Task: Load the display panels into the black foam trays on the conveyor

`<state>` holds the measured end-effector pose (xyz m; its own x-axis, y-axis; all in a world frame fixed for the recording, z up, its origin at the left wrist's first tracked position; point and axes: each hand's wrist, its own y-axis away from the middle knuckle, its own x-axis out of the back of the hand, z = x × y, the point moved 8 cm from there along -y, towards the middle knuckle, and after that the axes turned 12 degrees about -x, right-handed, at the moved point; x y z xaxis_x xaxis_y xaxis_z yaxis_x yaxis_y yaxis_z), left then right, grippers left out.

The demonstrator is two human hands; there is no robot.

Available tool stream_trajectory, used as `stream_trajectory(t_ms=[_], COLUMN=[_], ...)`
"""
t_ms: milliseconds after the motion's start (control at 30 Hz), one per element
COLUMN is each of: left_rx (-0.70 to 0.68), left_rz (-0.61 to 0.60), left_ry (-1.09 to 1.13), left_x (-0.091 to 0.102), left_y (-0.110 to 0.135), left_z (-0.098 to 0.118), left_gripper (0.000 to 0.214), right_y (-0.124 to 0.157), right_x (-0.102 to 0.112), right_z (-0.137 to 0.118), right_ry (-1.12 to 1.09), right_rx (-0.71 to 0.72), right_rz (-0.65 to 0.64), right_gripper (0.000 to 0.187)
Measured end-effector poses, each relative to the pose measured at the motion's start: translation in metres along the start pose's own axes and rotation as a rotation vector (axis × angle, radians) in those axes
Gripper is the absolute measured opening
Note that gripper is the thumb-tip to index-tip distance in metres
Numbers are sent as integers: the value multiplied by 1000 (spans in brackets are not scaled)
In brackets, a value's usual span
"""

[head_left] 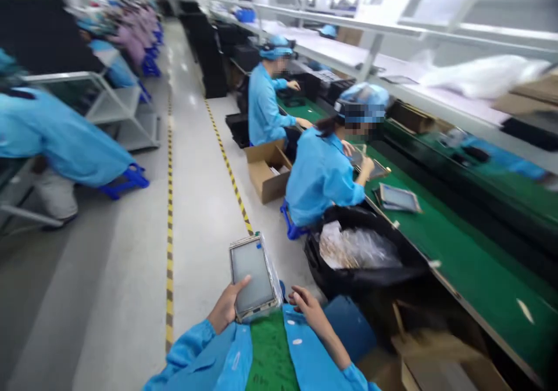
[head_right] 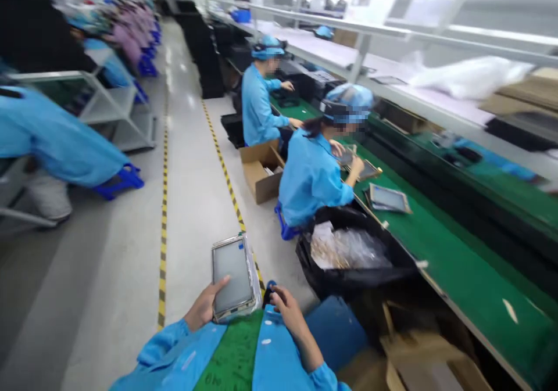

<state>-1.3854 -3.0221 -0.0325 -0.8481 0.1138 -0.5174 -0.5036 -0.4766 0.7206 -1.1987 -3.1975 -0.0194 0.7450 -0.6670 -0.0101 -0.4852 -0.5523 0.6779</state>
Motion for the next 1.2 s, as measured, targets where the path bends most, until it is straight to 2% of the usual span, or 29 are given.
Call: stream_trajectory(t_ms=[133, 267, 400, 500, 600, 800, 900, 1067, 1133, 1200], left_rx=[-124, -213, -255, -285, -347, -483, -522, -524, -524, -541], left_rz=[71, 158, 231, 239, 199, 76, 78, 151, 187, 198], left_ry=[93, 170, 265, 333, 377, 373, 381, 442, 448, 454], left_x=[-18, -16, -1, 10, 14, 12, 11, 2, -1, -7], left_y=[-18, -35, -58, -87, -128, -203, -234, -301, -327, -350], left_z=[42, 73, 108, 150, 212, 376, 445, 522, 550, 579], left_gripper=[63, 60, 67, 67, 61, 52, 46, 41, 42, 46], right_y=[-56, -103, -148, -187, -231, -312, -358, -457, -489, -507], right_x=[-23, -63, -118, -165, -216, -334, -372, -405, -432, -468], right_z=[-84, -153, -195, -218, -246, -336, -375, -428, -455, -485], right_ry=[115, 212, 327, 388, 425, 495, 566, 878, 936, 927], right_rx=[31, 47, 36, 12, -2, 3, 8, 61, 102, 116], right_rz=[-133, -298, -438, -476, -483, -519, -502, -414, -429, -509], right_gripper=[83, 82, 80, 83, 84, 76, 74, 77, 77, 74])
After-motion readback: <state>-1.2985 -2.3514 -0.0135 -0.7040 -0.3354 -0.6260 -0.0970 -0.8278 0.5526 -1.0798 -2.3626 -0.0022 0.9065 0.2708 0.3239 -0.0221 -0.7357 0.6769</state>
